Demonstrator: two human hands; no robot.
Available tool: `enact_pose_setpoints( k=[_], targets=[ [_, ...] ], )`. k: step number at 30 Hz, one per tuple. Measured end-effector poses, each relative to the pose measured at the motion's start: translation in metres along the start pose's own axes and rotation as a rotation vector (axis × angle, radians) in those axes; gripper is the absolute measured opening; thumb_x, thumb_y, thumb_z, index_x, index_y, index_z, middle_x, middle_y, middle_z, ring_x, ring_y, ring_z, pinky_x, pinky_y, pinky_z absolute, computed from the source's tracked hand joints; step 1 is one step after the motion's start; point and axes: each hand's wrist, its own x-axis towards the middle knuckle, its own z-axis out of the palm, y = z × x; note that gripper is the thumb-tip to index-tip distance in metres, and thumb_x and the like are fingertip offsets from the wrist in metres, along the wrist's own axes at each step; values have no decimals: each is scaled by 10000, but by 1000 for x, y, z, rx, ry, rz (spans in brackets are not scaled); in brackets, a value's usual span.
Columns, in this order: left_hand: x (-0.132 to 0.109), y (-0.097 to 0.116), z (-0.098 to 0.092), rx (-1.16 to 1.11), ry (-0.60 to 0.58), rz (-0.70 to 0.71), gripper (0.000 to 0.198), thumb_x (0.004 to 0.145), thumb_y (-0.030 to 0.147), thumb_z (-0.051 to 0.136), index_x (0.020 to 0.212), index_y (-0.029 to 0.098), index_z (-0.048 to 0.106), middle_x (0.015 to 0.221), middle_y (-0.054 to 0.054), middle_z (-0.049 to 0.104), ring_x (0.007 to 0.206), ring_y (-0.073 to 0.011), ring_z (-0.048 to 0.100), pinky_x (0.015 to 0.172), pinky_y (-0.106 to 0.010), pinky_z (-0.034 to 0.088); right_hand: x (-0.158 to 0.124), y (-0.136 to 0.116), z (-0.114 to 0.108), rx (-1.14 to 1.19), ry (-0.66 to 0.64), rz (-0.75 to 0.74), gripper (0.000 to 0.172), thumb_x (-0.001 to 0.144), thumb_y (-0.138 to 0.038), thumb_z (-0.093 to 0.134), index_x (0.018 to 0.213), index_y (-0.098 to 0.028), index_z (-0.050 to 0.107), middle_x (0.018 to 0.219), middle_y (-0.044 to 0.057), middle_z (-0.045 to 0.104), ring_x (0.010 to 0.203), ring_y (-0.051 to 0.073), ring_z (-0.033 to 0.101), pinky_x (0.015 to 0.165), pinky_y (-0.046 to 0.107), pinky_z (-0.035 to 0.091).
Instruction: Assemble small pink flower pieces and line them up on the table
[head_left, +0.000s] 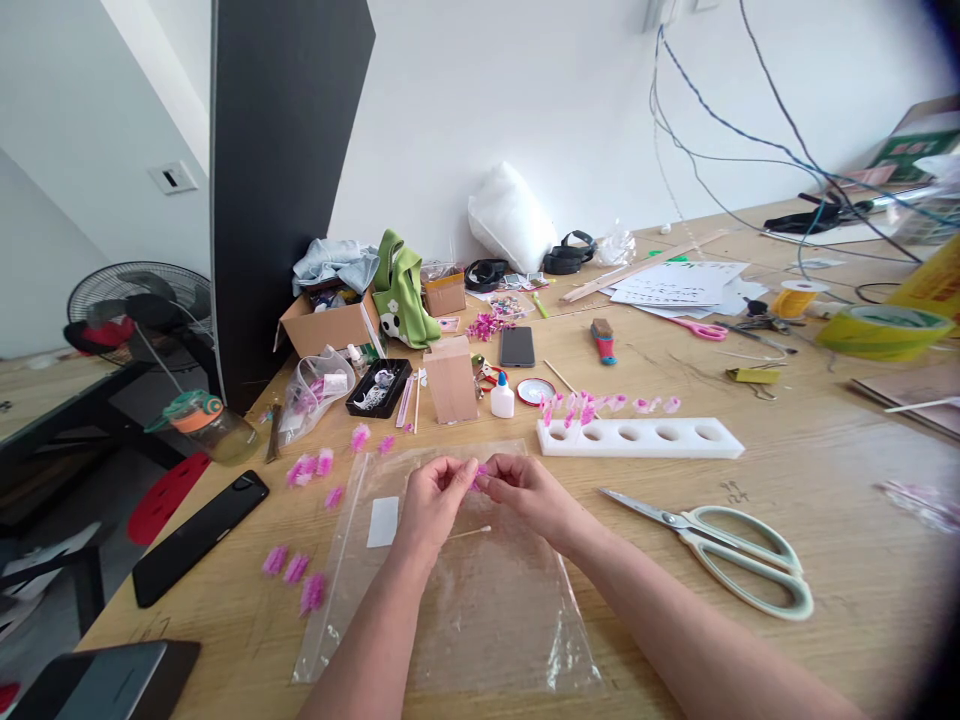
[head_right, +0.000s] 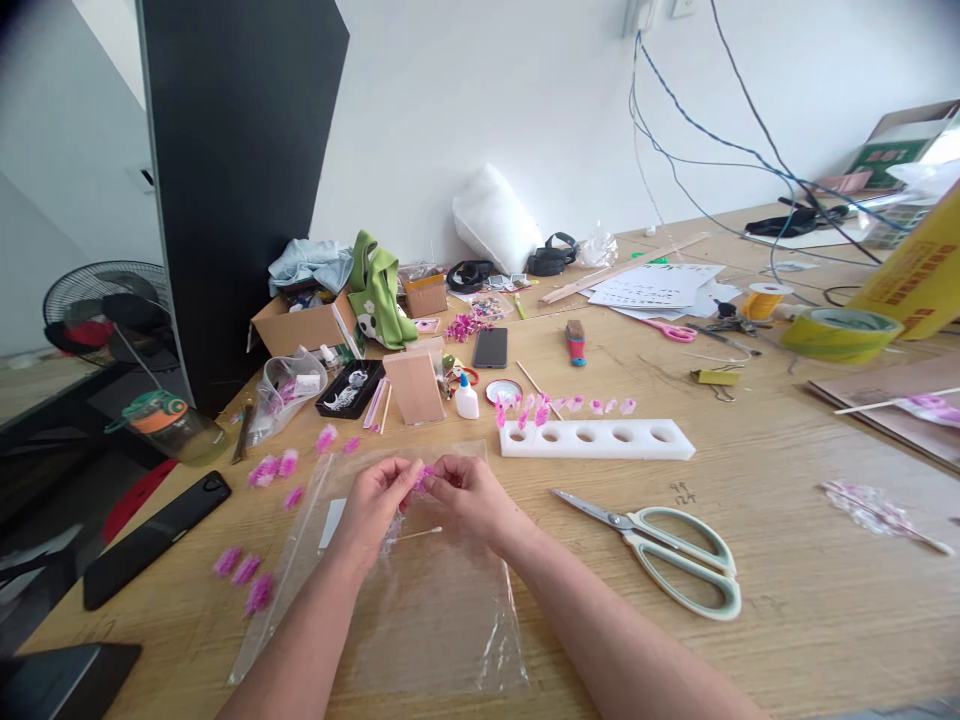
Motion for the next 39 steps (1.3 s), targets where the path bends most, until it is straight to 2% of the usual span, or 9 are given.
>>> enact_pose_setpoints(
  k=[5, 8, 12, 15, 22, 27, 32, 39],
  targets=[
    [2, -4, 0, 11, 21, 29, 279, 734, 418, 646, 686, 143, 628, 547, 30, 513, 513, -82, 407, 501, -195, 313, -1, -2, 0, -41, -4, 5, 340, 757, -474, 577, 661, -150, 542, 594, -28, 445, 555, 96, 346, 522, 235, 256],
    [2, -4, 0, -16, 22, 36, 266, 736, 402, 649, 697, 139, 629, 566, 16, 549, 507, -82, 415, 491, -195, 314, -3, -7, 0, -26, -10, 66, 376, 749, -513, 587, 642, -158, 523, 576, -38, 418, 543, 93, 340, 511, 235, 243],
    [2, -4, 0, 7, 6, 67, 267, 753, 399, 635, 708, 137, 630, 619, -12, 608, 527, -88, 446, 502, -197, 329, -4, -12, 0, 30, -23, 82, 473, 809, -594, 474, 661, -151, 551, 610, -14, 454, 598, 117, 405, 557, 246, 295],
    [2, -5, 1, 65, 2, 72, 269, 763, 400, 620, 706, 138, 626, 603, -7, 593, 525, -88, 443, 499, -197, 321, -2, -8, -1, -22, 13, 62, 463, 822, -569, 463, 652, -148, 552, 588, -21, 432, 581, 113, 390, 546, 245, 285],
    [3, -6, 2, 74, 23, 54, 277, 758, 413, 614, 699, 142, 615, 564, 20, 531, 517, -89, 421, 497, -203, 316, 3, 3, -1, -98, 37, -40, 278, 800, -396, 515, 661, -157, 544, 592, -31, 448, 575, 108, 378, 543, 238, 283],
    [1, -3, 1, 17, 26, 45, 398, 793, 508, 550, 612, 155, 566, 501, 47, 438, 501, -86, 393, 497, -205, 303, 2, 1, -1, -106, 34, -80, 295, 814, -403, 505, 642, -164, 515, 591, -30, 438, 570, 106, 362, 538, 238, 282],
    [1, -4, 0, 30, 16, 44, 302, 737, 441, 639, 671, 148, 616, 559, 24, 535, 511, -85, 423, 504, -201, 322, 2, 3, 0, -156, 18, -94, 301, 822, -401, 509, 654, -155, 544, 616, -14, 483, 594, 114, 398, 562, 245, 302],
    [1, -4, 1, -14, 48, 34, 276, 736, 412, 643, 664, 147, 616, 564, 15, 561, 514, -88, 434, 502, -200, 316, -2, -5, 0, -119, -4, -6, 430, 840, -534, 471, 666, -150, 557, 596, -31, 426, 568, 103, 366, 528, 238, 269]
  ],
)
